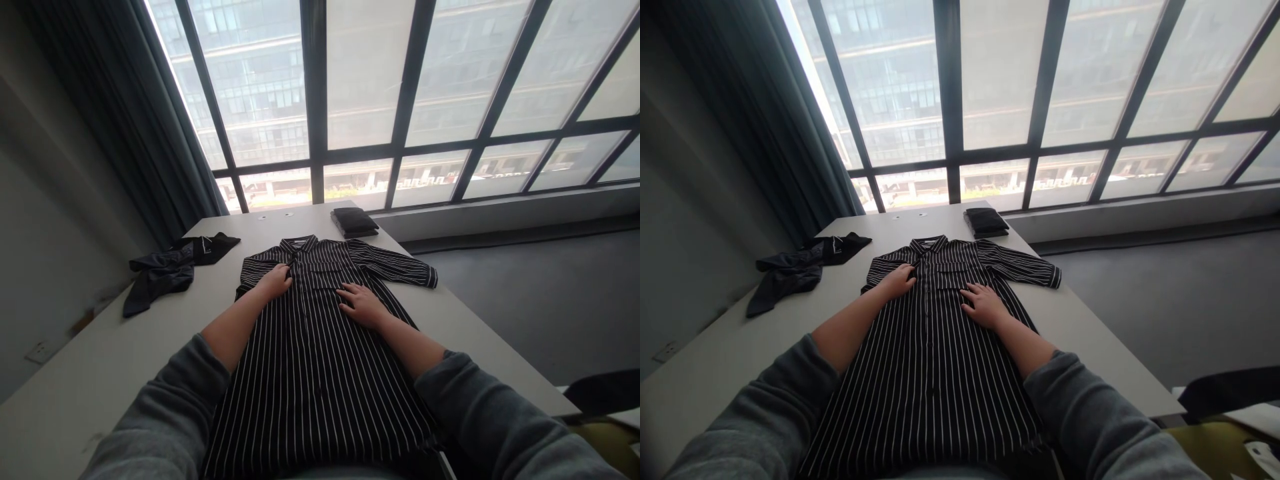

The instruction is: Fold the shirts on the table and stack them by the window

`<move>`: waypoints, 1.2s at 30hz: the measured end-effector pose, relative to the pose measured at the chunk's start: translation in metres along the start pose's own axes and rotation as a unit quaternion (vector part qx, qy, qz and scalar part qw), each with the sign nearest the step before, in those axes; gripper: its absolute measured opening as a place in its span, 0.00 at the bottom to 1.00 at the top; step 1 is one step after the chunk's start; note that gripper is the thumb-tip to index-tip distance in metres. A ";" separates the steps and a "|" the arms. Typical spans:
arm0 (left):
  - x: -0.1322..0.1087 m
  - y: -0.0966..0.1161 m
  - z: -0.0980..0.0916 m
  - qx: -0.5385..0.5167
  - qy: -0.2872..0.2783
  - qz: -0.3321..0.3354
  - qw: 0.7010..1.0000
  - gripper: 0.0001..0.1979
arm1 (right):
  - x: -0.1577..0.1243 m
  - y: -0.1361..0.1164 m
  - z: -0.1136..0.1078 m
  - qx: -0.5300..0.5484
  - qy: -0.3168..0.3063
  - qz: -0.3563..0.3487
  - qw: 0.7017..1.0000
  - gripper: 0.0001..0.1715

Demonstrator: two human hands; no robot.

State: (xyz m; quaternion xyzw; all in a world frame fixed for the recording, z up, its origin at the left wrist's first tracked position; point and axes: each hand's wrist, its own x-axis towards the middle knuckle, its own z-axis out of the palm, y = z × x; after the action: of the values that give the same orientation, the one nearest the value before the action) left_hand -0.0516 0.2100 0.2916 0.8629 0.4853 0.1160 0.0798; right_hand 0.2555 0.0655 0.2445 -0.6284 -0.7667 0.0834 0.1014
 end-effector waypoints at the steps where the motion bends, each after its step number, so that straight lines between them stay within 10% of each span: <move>1: 0.000 0.003 0.006 0.002 -0.013 -0.002 1.000 0.27 | 0.000 0.000 0.000 0.002 -0.001 0.000 1.000 0.37; 16: -0.010 0.014 0.024 -0.034 -0.089 0.040 0.995 0.50 | 0.000 0.000 -0.001 0.005 0.001 0.000 1.000 0.37; 28: -0.103 -0.092 -0.011 0.073 0.095 -0.213 0.970 0.22 | 0.001 0.003 0.003 0.004 0.004 -0.006 1.000 0.36; 36: -0.110 -0.115 -0.005 0.010 0.112 -0.224 0.968 0.11 | -0.007 0.003 0.001 -0.034 0.023 0.011 0.999 0.35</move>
State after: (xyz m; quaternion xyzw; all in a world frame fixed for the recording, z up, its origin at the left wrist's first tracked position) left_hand -0.2026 0.1749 0.2536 0.7144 0.6733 0.1864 0.0404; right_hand 0.2592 0.0594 0.2421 -0.6415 -0.7597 0.0439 0.0973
